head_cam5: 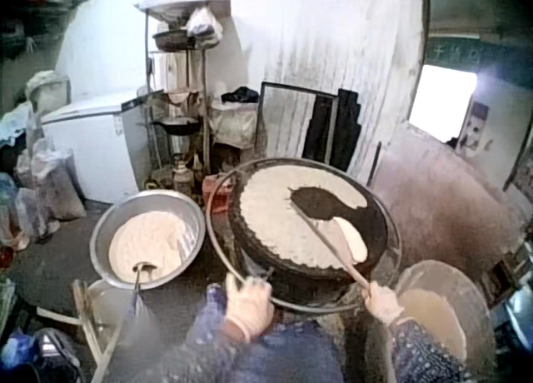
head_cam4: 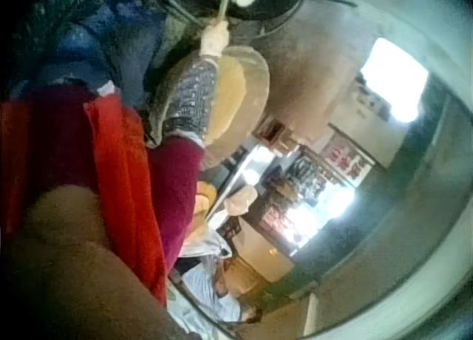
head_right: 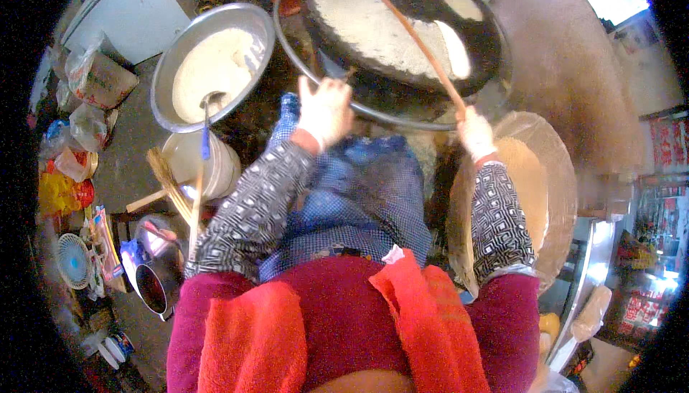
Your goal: The person spreads batter onto a large heated griddle using a wooden scraper to form a thin flat pancake, then flips it over using a blue handheld scraper and places it into a basket.
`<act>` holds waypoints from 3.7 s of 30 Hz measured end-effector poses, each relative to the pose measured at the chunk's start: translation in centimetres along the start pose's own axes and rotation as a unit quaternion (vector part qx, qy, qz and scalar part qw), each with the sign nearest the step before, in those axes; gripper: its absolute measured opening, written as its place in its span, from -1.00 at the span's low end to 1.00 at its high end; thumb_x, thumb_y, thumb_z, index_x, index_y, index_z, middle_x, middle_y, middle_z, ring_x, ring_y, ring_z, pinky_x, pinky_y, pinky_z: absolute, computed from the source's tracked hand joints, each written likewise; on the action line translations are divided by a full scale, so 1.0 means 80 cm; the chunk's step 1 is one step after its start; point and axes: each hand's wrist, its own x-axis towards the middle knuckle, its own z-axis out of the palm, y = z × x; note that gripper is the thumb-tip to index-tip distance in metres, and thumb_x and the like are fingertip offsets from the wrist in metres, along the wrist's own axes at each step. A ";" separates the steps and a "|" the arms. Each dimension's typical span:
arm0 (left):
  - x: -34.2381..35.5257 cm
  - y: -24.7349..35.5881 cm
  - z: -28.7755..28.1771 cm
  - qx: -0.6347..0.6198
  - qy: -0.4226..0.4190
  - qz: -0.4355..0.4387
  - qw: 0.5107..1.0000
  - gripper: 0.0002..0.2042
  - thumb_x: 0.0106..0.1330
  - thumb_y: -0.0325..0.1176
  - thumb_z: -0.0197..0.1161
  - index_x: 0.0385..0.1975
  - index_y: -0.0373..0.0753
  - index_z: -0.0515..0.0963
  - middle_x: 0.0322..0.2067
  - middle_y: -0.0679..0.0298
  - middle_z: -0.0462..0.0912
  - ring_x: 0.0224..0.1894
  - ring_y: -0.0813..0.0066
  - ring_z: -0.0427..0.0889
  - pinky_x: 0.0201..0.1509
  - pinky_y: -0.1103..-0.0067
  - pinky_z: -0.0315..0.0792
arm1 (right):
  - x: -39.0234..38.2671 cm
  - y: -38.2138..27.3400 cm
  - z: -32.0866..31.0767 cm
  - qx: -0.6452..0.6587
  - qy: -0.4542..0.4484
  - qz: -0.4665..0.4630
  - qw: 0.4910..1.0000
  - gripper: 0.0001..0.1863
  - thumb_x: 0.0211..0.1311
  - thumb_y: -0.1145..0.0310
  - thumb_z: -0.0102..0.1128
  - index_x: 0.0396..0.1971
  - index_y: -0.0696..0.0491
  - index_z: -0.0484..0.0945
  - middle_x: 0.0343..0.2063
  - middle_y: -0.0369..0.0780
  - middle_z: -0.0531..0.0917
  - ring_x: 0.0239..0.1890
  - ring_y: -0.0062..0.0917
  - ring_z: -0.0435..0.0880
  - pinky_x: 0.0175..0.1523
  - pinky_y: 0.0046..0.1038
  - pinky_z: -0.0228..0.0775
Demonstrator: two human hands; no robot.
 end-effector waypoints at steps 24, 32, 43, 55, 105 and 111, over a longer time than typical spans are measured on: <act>-0.009 -0.054 0.054 0.154 -0.058 -0.035 0.986 -0.37 0.22 -0.04 0.13 0.25 -0.28 0.33 0.33 0.15 0.30 0.41 0.23 0.16 0.42 -0.16 -0.31 | -0.004 0.011 -0.013 0.151 0.025 0.086 0.985 -0.67 0.33 0.14 0.03 -0.31 0.15 0.50 -0.44 0.03 0.66 -0.32 -0.07 0.66 -0.19 -0.10 0.47; 0.019 -0.095 0.021 0.172 -0.140 -0.138 0.965 -0.38 0.29 -0.05 0.06 0.34 -0.14 0.24 0.40 0.28 0.19 0.43 0.34 0.12 0.38 -0.20 -0.20 | 0.011 0.000 -0.001 0.096 0.048 0.081 0.991 -0.71 0.33 0.20 -0.01 -0.31 0.11 0.58 -0.43 -0.11 0.70 -0.39 -0.28 0.73 -0.29 -0.25 0.61; -0.033 0.025 0.072 0.124 0.015 0.057 0.991 -0.36 0.23 -0.04 0.12 0.24 -0.36 0.32 0.28 0.05 0.35 0.35 0.11 0.27 0.37 -0.24 -0.27 | 0.020 -0.010 -0.014 0.119 0.020 0.070 0.990 -0.67 0.33 0.13 0.03 -0.25 0.12 0.57 -0.36 0.00 0.69 -0.27 -0.10 0.69 -0.14 -0.13 0.52; -0.016 -0.033 0.062 0.190 -0.064 -0.014 0.980 -0.42 0.32 -0.08 0.01 0.28 -0.26 0.31 0.35 0.14 0.27 0.40 0.20 0.20 0.36 -0.25 -0.28 | 0.022 -0.003 0.015 0.046 0.025 0.015 0.999 -0.62 0.34 0.05 0.00 -0.21 0.09 0.51 -0.38 0.09 0.65 -0.22 0.02 0.63 -0.10 -0.04 0.46; -0.033 0.012 0.047 0.045 0.023 0.085 0.995 -0.52 0.21 -0.18 0.13 0.11 -0.26 0.47 0.13 0.15 0.48 0.27 0.23 0.32 0.40 -0.15 -0.19 | -0.233 0.040 0.029 0.044 0.018 -0.056 0.997 -0.75 0.31 0.17 0.10 -0.23 0.05 0.43 -0.61 0.02 0.59 -0.54 0.00 0.59 -0.42 -0.01 0.46; -0.043 0.060 0.093 0.129 0.005 0.073 0.989 -0.48 0.34 -0.22 -0.07 0.25 -0.38 0.32 0.32 0.03 0.29 0.39 0.11 0.21 0.43 -0.13 -0.32 | -0.113 0.020 0.033 0.040 0.019 0.008 0.999 -0.72 0.37 0.15 -0.01 -0.21 0.08 0.40 -0.50 0.05 0.64 -0.42 0.02 0.64 -0.29 0.04 0.46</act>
